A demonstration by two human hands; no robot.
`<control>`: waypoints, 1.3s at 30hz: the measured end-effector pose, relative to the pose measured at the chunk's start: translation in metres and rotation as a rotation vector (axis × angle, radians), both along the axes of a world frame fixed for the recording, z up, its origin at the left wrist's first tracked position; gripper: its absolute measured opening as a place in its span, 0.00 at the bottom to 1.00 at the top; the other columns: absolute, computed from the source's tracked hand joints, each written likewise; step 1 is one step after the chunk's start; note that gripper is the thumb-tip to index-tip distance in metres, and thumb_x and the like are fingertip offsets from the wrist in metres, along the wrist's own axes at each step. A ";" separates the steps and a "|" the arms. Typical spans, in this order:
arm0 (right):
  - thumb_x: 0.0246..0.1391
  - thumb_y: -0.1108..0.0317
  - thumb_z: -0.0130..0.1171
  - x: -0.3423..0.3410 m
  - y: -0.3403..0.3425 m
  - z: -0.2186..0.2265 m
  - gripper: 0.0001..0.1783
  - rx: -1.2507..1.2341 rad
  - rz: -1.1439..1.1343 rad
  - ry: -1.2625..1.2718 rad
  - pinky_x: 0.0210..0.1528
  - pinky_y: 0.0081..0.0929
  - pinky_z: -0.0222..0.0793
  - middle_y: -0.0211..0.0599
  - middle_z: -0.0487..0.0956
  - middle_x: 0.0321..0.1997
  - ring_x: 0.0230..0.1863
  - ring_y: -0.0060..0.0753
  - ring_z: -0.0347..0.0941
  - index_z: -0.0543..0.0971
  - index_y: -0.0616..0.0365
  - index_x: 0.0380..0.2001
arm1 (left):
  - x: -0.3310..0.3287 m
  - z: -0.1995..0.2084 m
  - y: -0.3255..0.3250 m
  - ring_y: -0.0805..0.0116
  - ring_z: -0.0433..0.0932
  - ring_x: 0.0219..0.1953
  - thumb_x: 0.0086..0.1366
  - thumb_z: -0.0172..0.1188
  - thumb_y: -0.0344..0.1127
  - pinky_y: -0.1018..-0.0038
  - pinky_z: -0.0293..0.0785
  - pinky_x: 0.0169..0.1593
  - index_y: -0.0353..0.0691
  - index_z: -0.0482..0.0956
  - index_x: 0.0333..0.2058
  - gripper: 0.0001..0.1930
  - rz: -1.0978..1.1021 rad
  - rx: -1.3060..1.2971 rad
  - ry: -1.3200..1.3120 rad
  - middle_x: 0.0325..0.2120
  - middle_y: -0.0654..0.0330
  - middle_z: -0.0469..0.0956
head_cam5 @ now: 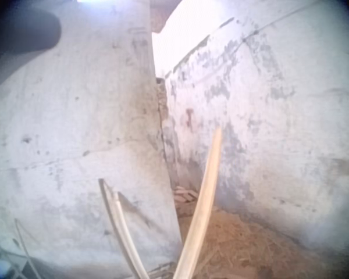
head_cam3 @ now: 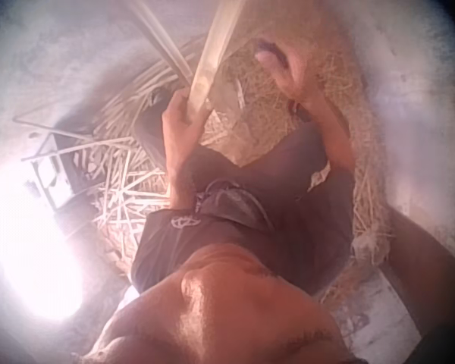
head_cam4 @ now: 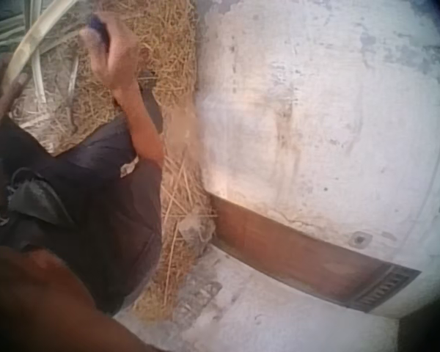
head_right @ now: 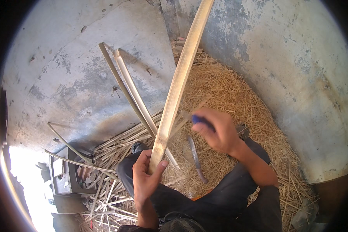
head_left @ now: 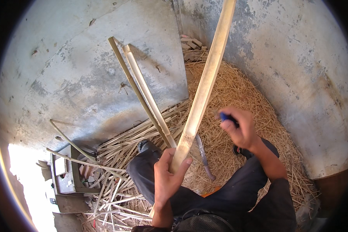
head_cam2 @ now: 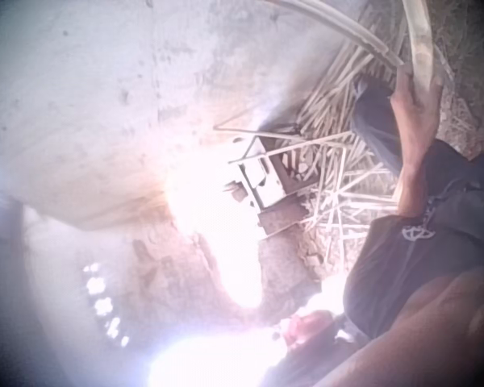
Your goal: The person sits on a straw-covered floor and uses a utility knife to shave thin strips from a long piece of bamboo. They hold the bamboo with one hand and carefully scrape the surface with the knife in the other, creating a pile of shavings.
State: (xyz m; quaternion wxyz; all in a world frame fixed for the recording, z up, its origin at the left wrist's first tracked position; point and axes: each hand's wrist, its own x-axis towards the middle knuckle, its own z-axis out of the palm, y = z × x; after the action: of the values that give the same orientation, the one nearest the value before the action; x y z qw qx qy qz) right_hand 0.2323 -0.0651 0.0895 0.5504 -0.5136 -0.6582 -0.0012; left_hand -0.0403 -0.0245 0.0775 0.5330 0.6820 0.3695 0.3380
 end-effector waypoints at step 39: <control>0.63 0.58 0.71 0.007 -0.002 0.011 0.17 -0.086 -0.256 -0.162 0.30 0.30 0.78 0.43 0.87 0.33 0.28 0.36 0.84 0.86 0.63 0.42 | 0.008 -0.025 -0.029 0.79 0.67 0.21 0.71 0.69 0.37 0.74 0.64 0.26 0.33 0.76 0.32 0.15 0.136 0.114 0.216 0.16 0.61 0.73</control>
State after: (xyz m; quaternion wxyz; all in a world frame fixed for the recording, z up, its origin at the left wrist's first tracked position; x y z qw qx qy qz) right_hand 0.2392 -0.0671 0.1002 0.4681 -0.6148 -0.6291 -0.0847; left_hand -0.0328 -0.0531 0.0525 0.4263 0.7169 0.4503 0.3186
